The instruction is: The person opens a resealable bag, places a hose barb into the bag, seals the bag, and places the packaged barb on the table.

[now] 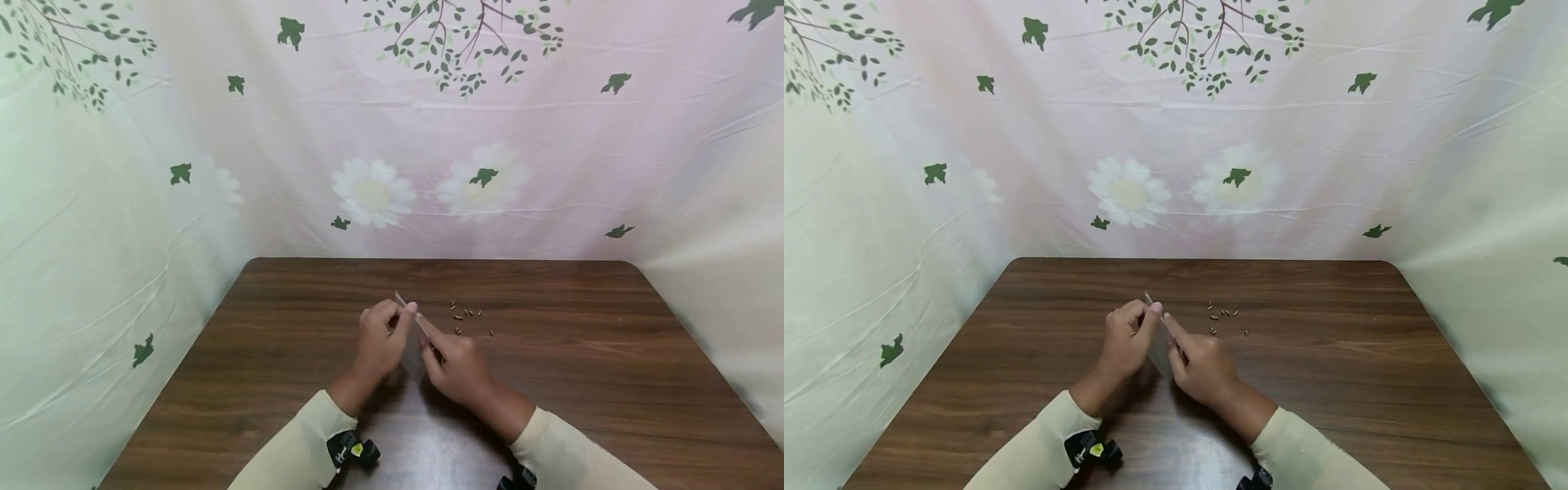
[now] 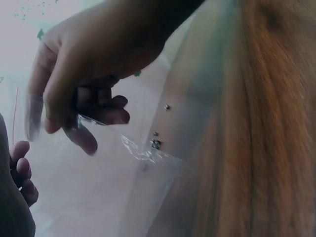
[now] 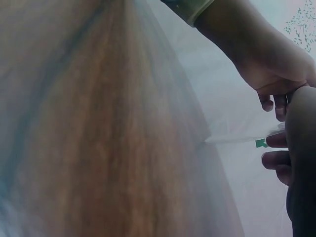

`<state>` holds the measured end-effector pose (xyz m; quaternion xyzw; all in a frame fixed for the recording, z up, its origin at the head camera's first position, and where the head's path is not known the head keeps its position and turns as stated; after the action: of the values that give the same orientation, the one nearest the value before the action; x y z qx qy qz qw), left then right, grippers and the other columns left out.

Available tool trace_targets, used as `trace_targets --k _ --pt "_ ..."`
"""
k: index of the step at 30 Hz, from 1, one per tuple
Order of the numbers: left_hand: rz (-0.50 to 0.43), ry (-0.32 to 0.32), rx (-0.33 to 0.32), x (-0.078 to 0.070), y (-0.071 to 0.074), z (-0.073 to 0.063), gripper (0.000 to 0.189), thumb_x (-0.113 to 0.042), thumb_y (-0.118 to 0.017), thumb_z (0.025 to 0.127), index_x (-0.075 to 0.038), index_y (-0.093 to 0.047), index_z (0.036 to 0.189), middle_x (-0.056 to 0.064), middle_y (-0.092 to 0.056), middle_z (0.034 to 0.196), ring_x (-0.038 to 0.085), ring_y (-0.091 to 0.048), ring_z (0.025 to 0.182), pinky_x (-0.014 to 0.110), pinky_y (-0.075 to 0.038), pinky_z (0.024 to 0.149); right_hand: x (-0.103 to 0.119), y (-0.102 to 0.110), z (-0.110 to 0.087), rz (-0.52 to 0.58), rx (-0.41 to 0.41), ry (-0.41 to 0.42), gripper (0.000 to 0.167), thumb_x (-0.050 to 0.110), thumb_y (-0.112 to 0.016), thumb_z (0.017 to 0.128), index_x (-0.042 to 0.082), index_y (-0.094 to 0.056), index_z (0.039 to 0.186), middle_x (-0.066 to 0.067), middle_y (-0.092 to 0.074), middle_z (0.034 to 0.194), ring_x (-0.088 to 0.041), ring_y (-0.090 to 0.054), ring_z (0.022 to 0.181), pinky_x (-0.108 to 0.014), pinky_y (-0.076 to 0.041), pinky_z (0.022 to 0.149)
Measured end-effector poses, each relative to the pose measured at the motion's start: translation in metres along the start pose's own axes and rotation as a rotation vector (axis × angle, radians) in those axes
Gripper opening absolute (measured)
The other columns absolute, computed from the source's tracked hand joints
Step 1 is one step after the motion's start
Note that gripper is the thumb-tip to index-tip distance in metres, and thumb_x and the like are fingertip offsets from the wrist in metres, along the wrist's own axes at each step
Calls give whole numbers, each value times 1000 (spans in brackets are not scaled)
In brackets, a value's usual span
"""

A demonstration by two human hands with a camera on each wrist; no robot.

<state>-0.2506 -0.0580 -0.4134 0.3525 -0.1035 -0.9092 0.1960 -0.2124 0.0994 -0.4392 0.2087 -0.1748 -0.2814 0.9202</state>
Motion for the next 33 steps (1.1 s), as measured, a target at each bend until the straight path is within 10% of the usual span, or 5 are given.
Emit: trace_targets --k 5,15,21,27,33 --pt "-80 2 -15 -3 3 3 36 -9 -73 103 -8 -68 67 3 -61 61 5 -47 55 16 -38 54 3 -2 0 -18 21 38 50 4 -66 93 0 -69 143 8 -51 58 0 -36 52 -19 -37 46" --pt "49 -99 -37 -12 6 3 21 -5 -79 92 -5 -71 73 7 -65 66 13 -59 54 23 -50 53 3 -3 -2 -23 40 61 46 7 -66 97 -3 -69 141 7 -59 61 -2 -47 51 -21 -44 47" --pt "155 -95 -37 -10 4 0 6 -11 -78 92 -5 -75 91 4 -69 73 17 -65 63 33 -44 74 3 -3 -2 -6 41 45 53 2 -71 90 -4 -69 142 4 -65 67 -3 -50 54 -21 -46 49" --pt "109 -141 22 -10 0 -1 23 -8 -74 96 -1 -75 117 3 -69 75 18 -65 62 34 -46 74 2 -3 -3 28 23 38 56 -5 -74 84 -7 -69 140 -1 -75 77 -1 -51 55 -18 -45 50" --pt "51 -154 24 -9 0 -2 18 3 -68 93 -1 -82 104 5 -72 74 13 -63 62 31 -44 74 1 -4 -3 33 51 9 58 -5 -75 85 -7 -67 142 -10 -83 91 -4 -55 55 -20 -48 51"
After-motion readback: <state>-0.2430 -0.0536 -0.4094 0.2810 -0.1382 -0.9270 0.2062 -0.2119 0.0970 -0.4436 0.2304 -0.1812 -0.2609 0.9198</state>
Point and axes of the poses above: each hand's wrist, its own z-axis towards the middle knuckle, its own y-axis out of the back of the hand, x = y × z, the point moved 5 cm from there along z, towards the middle knuckle
